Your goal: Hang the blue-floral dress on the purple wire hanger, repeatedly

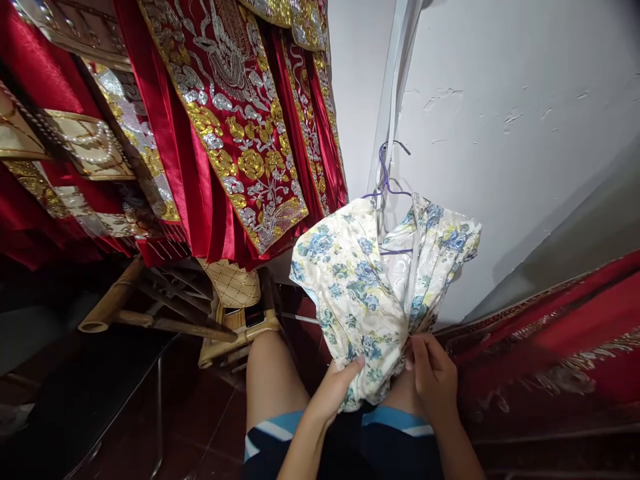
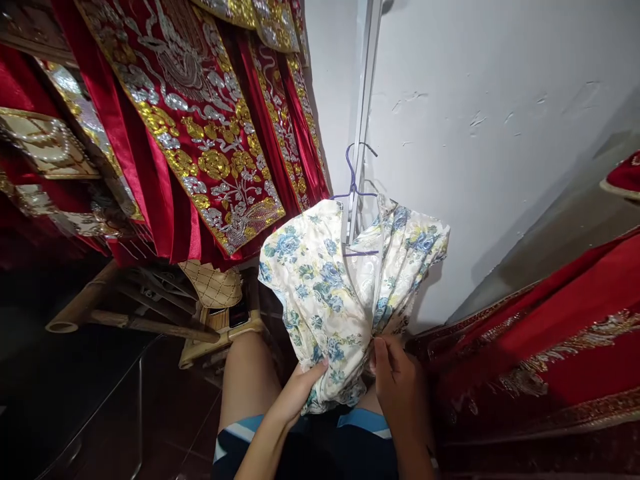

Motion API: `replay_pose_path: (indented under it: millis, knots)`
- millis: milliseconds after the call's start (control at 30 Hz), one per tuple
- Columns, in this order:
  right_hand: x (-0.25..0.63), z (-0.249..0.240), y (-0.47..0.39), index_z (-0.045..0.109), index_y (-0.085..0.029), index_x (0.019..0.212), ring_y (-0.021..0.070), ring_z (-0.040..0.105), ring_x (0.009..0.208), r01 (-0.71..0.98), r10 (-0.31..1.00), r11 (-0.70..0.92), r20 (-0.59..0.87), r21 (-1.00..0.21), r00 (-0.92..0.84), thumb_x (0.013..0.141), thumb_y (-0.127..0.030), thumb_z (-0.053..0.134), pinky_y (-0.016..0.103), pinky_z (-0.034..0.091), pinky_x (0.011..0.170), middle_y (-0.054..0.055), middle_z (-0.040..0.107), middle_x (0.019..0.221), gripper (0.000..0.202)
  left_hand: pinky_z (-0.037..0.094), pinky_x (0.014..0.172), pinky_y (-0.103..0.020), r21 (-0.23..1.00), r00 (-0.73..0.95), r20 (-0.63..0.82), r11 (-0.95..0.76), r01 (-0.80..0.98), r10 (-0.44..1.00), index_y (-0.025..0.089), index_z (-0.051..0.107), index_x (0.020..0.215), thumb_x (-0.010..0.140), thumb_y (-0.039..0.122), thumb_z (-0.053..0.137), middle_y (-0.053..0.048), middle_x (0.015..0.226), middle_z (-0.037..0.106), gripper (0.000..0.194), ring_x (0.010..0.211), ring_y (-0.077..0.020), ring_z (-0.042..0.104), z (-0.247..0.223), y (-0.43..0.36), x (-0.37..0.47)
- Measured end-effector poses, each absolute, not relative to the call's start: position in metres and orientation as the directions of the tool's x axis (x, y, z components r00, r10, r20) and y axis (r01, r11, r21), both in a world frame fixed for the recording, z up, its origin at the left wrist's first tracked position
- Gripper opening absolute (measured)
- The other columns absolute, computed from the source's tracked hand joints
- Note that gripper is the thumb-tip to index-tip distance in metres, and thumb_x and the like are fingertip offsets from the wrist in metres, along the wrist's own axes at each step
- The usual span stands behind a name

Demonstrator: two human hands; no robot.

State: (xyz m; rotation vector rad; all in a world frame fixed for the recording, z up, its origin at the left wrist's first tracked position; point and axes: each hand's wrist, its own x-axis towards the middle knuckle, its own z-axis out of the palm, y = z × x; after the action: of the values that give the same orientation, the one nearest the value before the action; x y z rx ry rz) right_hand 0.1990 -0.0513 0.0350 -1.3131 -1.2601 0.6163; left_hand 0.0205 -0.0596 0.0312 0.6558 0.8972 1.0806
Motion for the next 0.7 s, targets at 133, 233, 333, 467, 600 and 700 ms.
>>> replay_pose_path:
  millis: [133, 233, 333, 467, 600, 700]
  knots:
    - [0.201, 0.038, -0.059, 0.056, -0.023, 0.069, 0.0181, 0.050, 0.060, 0.290, 0.886, 0.225, 0.319, -0.930, 0.336, 0.099, -0.050, 0.049, 0.029, 0.040, 0.057, 0.002, 0.052, 0.061, 0.041, 0.038, 0.116, -0.047, 0.847, 0.185, -0.261, 0.317, -0.427, 0.947, 0.016, 0.068, 0.127, 0.068, 0.052, 0.086, -0.015, 0.123, 0.072, 0.071, 0.127, -0.0344, 0.060, 0.026, -0.057, 0.014]
    - [0.202, 0.040, -0.066, 0.054, -0.023, 0.066, 0.0174, 0.048, 0.059, 0.282, 0.908, 0.194, 0.281, -0.940, 0.312, 0.098, -0.047, 0.052, 0.028, 0.038, 0.054, 0.002, 0.050, 0.061, 0.041, 0.047, 0.106, -0.046, 0.902, -0.036, -0.199, 0.168, -0.397, 0.979, 0.014, 0.069, 0.118, 0.073, 0.051, 0.082, -0.015, 0.114, 0.073, 0.060, 0.119, -0.0348, 0.063, 0.019, -0.044, 0.006]
    - [0.195, 0.039, -0.070, 0.052, -0.023, 0.062, 0.0163, 0.045, 0.055, 0.259, 0.935, 0.168, 0.237, -0.951, 0.262, 0.096, -0.048, 0.055, 0.028, 0.035, 0.051, 0.001, 0.047, 0.057, 0.043, 0.051, 0.095, -0.040, 0.971, -0.462, -0.014, -0.100, -0.219, 0.887, 0.016, 0.064, 0.112, 0.083, 0.050, 0.072, -0.012, 0.108, 0.069, 0.046, 0.109, -0.0299, 0.064, 0.009, -0.031, 0.002]
    - [0.176, 0.037, -0.068, 0.056, -0.021, 0.064, 0.0160, 0.047, 0.057, 0.217, 0.952, 0.158, 0.207, -0.963, 0.227, 0.096, -0.048, 0.056, 0.028, 0.038, 0.056, 0.000, 0.048, 0.057, 0.041, 0.044, 0.104, -0.039, 0.929, -0.577, 0.359, -0.337, 0.150, 0.733, 0.021, 0.059, 0.113, 0.092, 0.036, 0.063, -0.012, 0.120, 0.057, 0.026, 0.120, -0.0265, 0.055, 0.002, -0.037, 0.015]
    - [0.165, 0.035, -0.064, 0.056, -0.021, 0.065, 0.0147, 0.047, 0.054, 0.190, 0.960, 0.213, 0.242, -0.958, 0.144, 0.098, -0.046, 0.052, 0.027, 0.039, 0.056, -0.001, 0.047, 0.056, 0.041, 0.041, 0.107, -0.042, 0.878, -0.209, 0.461, -0.409, 0.248, 0.862, 0.022, 0.064, 0.116, 0.090, 0.022, 0.064, -0.012, 0.122, 0.059, 0.027, 0.121, -0.0272, 0.054, 0.008, -0.051, 0.041]
    - [0.164, 0.036, -0.062, 0.056, -0.021, 0.065, 0.0149, 0.049, 0.054, 0.171, 0.962, 0.256, 0.269, -0.951, 0.056, 0.097, -0.047, 0.054, 0.027, 0.041, 0.055, -0.001, 0.049, 0.056, 0.041, 0.047, 0.096, -0.038, 0.896, -0.110, 0.424, -0.399, 0.194, 0.899, 0.020, 0.065, 0.113, 0.090, 0.019, 0.061, -0.011, 0.112, 0.064, 0.024, 0.109, -0.0247, 0.060, 0.013, -0.048, 0.053]
